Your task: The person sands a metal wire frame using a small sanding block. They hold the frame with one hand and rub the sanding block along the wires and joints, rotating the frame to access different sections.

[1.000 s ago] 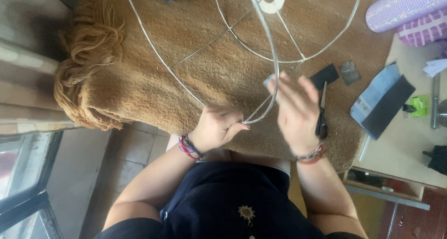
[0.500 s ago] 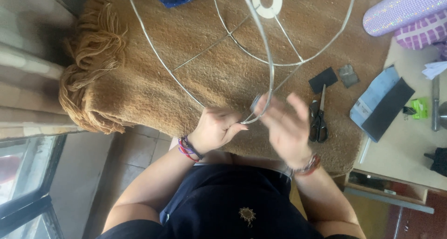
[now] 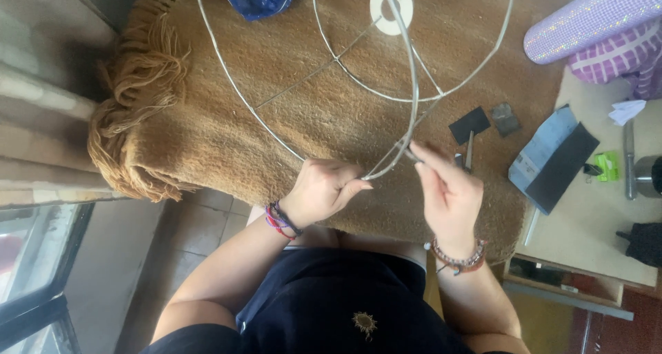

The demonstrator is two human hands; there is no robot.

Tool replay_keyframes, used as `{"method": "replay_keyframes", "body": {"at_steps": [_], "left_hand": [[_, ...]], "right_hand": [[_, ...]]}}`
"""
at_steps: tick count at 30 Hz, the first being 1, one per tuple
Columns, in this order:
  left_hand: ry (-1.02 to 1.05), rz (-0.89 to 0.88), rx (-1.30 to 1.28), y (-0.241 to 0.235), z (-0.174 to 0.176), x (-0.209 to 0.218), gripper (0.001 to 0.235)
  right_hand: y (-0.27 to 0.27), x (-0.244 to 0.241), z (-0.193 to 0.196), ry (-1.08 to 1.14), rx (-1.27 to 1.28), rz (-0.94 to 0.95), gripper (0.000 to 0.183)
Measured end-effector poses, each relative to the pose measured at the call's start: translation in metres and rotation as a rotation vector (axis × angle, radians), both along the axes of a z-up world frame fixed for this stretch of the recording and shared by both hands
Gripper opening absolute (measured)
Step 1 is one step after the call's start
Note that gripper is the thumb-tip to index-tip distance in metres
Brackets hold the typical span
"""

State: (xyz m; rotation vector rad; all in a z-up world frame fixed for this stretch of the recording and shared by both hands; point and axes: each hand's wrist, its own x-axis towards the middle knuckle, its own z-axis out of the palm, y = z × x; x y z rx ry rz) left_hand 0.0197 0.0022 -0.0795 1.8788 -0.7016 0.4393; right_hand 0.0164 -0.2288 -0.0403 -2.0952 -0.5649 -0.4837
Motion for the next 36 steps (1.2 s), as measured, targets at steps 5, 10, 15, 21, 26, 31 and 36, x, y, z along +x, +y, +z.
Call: {"method": "replay_keyframes", "body": {"at_steps": [5,10,15,21,26,31,36], "left_hand": [[0.017,0.011,0.004,0.001,0.01,0.002,0.039],[-0.003,0.051,0.013,0.011,0.042,-0.002,0.038],[-0.12,0.143,0.027,0.02,0.085,-0.008,0.04],[-0.199,0.157,0.02,0.019,0.105,-0.022,0.041],[-0.229,0.131,-0.017,0.022,0.106,-0.024,0.042],[-0.276,0.166,0.103,0.024,0.094,-0.029,0.046],[-0.223,0.183,0.107,0.025,0.094,-0.028,0.046]], "right_hand": [[0.017,-0.014,0.026,-0.066,0.161,-0.026,0.024],[0.008,-0.012,0.037,-0.129,0.199,-0.023,0.02],[0.002,-0.002,0.064,-0.541,0.02,-0.027,0.01],[0.019,0.005,0.079,-0.925,-0.261,0.105,0.012],[0.024,0.01,0.097,-1.052,-0.464,0.077,0.013],[-0.016,0.024,0.092,-0.979,-0.426,-0.057,0.011],[0.003,0.003,0.099,-0.866,-0.65,0.208,0.034]]}}
